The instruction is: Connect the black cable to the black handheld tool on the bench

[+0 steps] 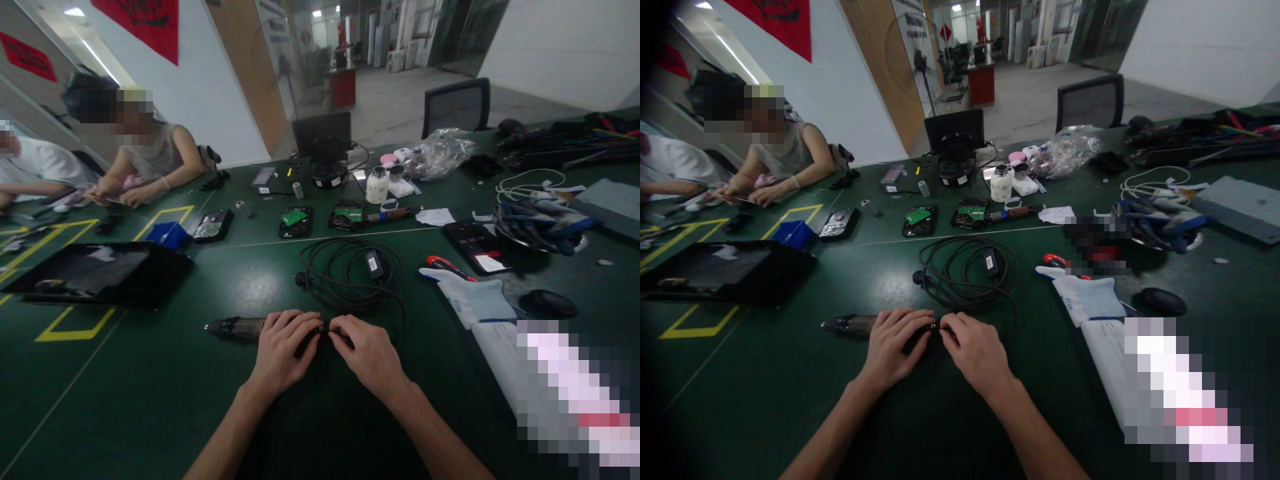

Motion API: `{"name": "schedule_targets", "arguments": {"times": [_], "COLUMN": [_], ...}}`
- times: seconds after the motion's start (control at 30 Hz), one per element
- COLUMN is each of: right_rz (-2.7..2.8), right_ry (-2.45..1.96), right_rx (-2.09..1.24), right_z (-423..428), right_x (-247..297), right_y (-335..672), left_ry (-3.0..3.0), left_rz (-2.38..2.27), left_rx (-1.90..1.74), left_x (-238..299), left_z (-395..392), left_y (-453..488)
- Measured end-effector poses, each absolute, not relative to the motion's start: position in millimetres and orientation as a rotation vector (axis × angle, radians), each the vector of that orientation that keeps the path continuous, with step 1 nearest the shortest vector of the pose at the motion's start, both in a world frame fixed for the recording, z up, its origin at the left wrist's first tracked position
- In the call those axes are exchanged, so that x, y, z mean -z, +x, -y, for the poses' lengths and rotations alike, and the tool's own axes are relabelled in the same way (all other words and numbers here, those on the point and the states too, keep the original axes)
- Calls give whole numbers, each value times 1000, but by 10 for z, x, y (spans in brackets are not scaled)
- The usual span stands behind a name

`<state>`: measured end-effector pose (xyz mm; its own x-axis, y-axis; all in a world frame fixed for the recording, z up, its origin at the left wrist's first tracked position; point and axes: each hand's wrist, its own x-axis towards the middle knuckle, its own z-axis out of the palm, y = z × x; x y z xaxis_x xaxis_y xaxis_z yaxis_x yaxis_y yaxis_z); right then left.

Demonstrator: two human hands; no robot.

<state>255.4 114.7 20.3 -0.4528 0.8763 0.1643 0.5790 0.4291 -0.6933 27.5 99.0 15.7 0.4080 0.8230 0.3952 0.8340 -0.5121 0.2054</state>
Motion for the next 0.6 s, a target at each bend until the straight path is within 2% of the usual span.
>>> {"name": "schedule_targets", "arguments": {"times": [0.6], "right_rz": [2178], "right_ry": [-1233], "right_rx": [-782], "right_z": [-1135], "right_x": [-223], "right_y": [2551], "left_ry": [-2630], "left_rz": [1551], "left_rx": [711], "left_x": [-146], "left_z": [-987], "left_y": [272]}}
